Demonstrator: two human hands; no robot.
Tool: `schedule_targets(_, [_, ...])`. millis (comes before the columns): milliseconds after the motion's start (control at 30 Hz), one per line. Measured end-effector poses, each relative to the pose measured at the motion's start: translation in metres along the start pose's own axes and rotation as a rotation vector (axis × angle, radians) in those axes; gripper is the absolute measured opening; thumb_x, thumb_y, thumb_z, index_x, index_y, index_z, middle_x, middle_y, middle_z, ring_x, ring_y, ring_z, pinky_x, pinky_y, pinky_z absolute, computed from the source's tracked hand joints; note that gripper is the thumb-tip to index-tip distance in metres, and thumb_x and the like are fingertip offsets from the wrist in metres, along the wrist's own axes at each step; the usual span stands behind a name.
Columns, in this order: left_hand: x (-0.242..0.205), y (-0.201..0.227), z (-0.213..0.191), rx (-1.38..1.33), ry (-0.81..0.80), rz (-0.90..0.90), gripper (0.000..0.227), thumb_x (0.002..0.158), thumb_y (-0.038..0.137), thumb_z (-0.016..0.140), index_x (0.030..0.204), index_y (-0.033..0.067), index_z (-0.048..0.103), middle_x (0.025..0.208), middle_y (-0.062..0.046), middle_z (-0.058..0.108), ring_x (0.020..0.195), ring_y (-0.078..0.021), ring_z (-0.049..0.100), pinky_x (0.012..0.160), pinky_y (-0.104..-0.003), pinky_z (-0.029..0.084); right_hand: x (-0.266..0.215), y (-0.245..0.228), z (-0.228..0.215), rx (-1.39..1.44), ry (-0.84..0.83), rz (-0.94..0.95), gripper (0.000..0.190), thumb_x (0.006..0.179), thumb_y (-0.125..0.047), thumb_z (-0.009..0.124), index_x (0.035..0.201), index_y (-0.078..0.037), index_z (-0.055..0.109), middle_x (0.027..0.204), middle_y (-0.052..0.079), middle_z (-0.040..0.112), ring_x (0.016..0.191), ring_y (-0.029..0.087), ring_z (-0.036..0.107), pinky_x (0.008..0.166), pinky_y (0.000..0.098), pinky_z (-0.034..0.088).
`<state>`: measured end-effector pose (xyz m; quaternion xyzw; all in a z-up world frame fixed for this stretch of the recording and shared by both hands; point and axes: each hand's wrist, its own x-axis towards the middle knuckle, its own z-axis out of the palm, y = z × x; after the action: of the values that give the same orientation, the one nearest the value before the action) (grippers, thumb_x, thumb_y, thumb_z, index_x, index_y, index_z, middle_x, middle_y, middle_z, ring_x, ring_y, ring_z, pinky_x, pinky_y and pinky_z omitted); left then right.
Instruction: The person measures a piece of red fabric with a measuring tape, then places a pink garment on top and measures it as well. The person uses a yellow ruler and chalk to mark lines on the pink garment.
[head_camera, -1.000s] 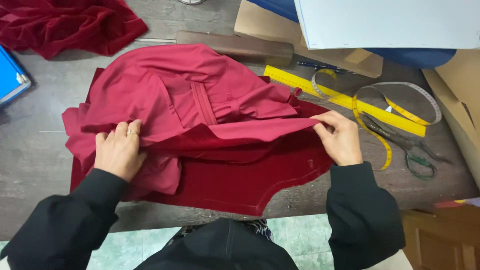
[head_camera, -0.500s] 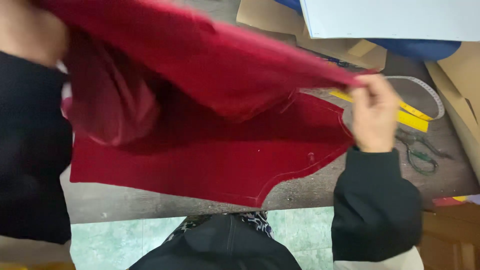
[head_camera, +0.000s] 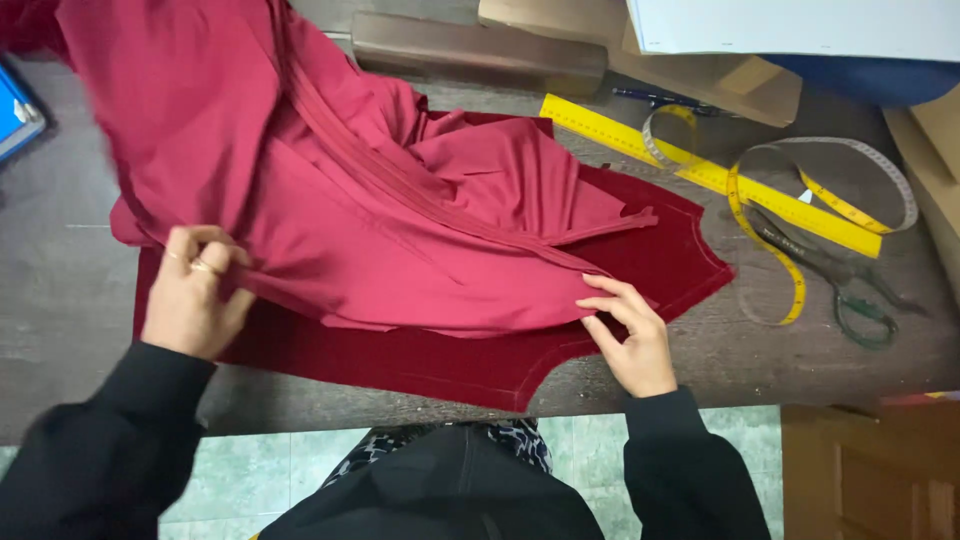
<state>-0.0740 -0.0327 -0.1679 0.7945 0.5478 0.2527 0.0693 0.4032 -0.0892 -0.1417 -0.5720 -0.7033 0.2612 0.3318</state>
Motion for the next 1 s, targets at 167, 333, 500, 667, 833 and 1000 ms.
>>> schedule_targets(167, [-0.016,0.015,0.007,0.022,0.037,-0.146,0.031,0.074,-0.001,0.070,0.104,0.0068,0.069,0.117,-0.013,0.050,0.097,-0.0293,0.058,0.068,-0.042,0.052,-0.002,0.000,0.006,0.022,-0.024,0.057,0.014,0.088,-0.006,0.061,0.100,-0.006,0.069,0.126,0.011,0.062,0.120,0.026,0.058,0.104,0.0402,0.044])
schedule_targets(333, [-0.005,0.048,-0.025,-0.238,0.173,-0.118,0.005,0.096,0.002,0.061,0.101,0.0017,0.063,0.118,-0.020,0.056,0.114,-0.0338,0.053,0.103,-0.044,0.039,-0.002,-0.015,-0.004,-0.028,0.055,-0.095,0.011,0.090,-0.003,0.061,0.099,-0.003,0.068,0.123,0.016,0.062,0.113,0.028,0.062,0.099,0.0394,0.049])
schedule_targets(500, [-0.034,0.055,0.010,-0.586,0.356,-0.499,0.012,0.104,0.013,0.053,0.108,0.0031,0.058,0.129,-0.014,0.032,0.109,-0.0209,0.050,0.093,-0.033,0.051,-0.017,-0.007,0.001,-0.008,-0.028,-0.024,0.014,0.088,-0.005,0.063,0.101,-0.006,0.069,0.127,0.012,0.060,0.119,0.026,0.059,0.102,0.0376,0.046])
schedule_targets(667, [-0.029,0.091,0.025,-1.094,0.492,-0.832,0.014,0.109,0.019,0.041,0.107,0.0054,0.046,0.124,-0.011,0.041,0.098,-0.0287,0.064,0.088,-0.046,0.060,-0.018,-0.004,0.004,0.065,0.016,0.036,0.021,0.085,0.001,0.064,0.101,-0.009,0.074,0.122,0.013,0.066,0.114,0.034,0.061,0.098,0.0459,0.045])
schedule_targets(833, [-0.039,0.088,0.040,-1.025,0.412,-0.906,0.028,0.102,0.005,0.053,0.121,0.0008,0.032,0.114,-0.019,0.041,0.088,-0.0314,0.065,0.074,-0.040,0.061,-0.015,0.001,0.008,0.133,0.110,0.094,0.018,0.092,0.001,0.059,0.104,-0.005,0.072,0.116,0.016,0.067,0.111,0.031,0.063,0.098,0.0422,0.046])
schedule_targets(1000, [-0.059,0.071,0.047,-0.551,0.170,-0.719,0.030,0.088,0.011,0.073,0.105,0.0015,0.050,0.093,-0.017,0.055,0.070,-0.0275,0.065,0.055,-0.035,0.056,-0.017,0.014,0.014,0.226,0.136,0.205,0.017,0.092,0.004,0.059,0.105,-0.001,0.070,0.114,0.016,0.065,0.108,0.024,0.062,0.087,0.0312,0.053])
